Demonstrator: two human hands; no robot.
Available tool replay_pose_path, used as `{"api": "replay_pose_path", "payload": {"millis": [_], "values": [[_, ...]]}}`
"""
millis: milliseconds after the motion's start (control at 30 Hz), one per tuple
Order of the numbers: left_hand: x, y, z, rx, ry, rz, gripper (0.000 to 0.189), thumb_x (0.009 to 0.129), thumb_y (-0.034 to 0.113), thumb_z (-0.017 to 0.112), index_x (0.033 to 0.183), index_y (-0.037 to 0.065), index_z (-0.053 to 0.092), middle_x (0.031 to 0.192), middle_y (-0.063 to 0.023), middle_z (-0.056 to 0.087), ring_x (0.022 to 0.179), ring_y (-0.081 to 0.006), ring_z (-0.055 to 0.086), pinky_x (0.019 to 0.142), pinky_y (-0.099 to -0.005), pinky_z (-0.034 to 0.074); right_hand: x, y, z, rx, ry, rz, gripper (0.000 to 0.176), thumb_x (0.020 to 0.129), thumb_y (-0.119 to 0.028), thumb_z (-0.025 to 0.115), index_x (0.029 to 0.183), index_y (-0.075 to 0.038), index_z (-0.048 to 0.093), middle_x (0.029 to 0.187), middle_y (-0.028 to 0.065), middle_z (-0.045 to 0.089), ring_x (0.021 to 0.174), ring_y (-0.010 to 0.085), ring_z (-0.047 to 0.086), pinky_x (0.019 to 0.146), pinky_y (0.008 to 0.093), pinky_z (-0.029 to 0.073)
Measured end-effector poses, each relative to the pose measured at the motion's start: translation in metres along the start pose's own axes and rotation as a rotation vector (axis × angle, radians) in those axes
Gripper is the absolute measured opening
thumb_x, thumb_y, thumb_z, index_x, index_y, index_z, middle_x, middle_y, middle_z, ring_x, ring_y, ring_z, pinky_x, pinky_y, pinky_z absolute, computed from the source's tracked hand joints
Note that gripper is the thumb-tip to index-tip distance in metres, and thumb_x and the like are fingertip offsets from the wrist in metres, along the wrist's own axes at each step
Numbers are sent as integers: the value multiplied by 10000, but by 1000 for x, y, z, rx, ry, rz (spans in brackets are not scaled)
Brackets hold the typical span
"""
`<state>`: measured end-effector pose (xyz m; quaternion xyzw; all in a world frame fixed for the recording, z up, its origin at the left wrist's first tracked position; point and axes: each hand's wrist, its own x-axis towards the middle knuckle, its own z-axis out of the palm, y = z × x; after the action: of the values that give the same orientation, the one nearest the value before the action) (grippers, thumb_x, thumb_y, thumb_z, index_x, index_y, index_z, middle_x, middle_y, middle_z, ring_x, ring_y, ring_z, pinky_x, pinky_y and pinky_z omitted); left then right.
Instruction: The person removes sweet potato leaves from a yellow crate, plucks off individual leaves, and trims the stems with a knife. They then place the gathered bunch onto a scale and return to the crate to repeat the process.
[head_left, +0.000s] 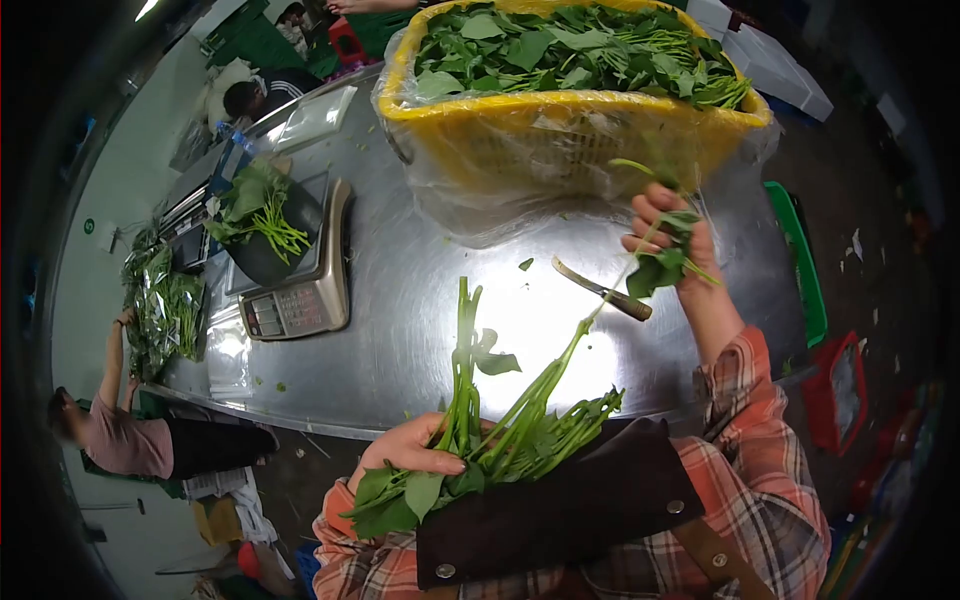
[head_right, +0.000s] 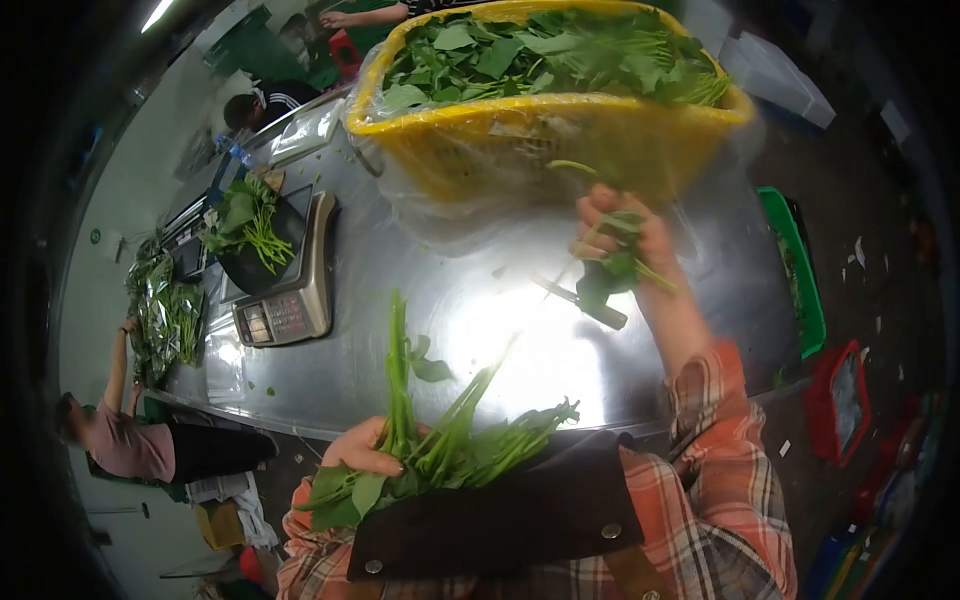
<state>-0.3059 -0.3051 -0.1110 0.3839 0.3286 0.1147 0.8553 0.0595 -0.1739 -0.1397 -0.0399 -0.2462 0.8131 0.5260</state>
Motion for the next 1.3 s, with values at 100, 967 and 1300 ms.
{"api": "replay_pose_path", "payload": {"millis": [100,967,1300], "values": [[4,8,-9,71,-114,-21,604,691,82,688,1220,-80,446,1147,-123,548,1052,-167,512,918,-289,371,14,6,-31,-310,256,84,147,902,-143,486,767,-112,438,602,-34,354,475,70,355,500,238,336],[16,-10,-35,6,-260,-29,759,698,70,707,1337,-44,312,1217,-92,495,1125,-159,448,974,-296,314,-11,-31,22,-787,129,263,379,738,-258,672,996,5,584,929,117,604,647,157,561,611,270,463],[10,-9,-11,-50,2,-50,759,577,5,684,1269,-78,382,1180,-204,529,1083,-256,530,950,-352,375,-20,13,42,-1100,9,516,210,739,-133,723,881,7,655,737,23,628,666,84,549,624,235,435]]}}
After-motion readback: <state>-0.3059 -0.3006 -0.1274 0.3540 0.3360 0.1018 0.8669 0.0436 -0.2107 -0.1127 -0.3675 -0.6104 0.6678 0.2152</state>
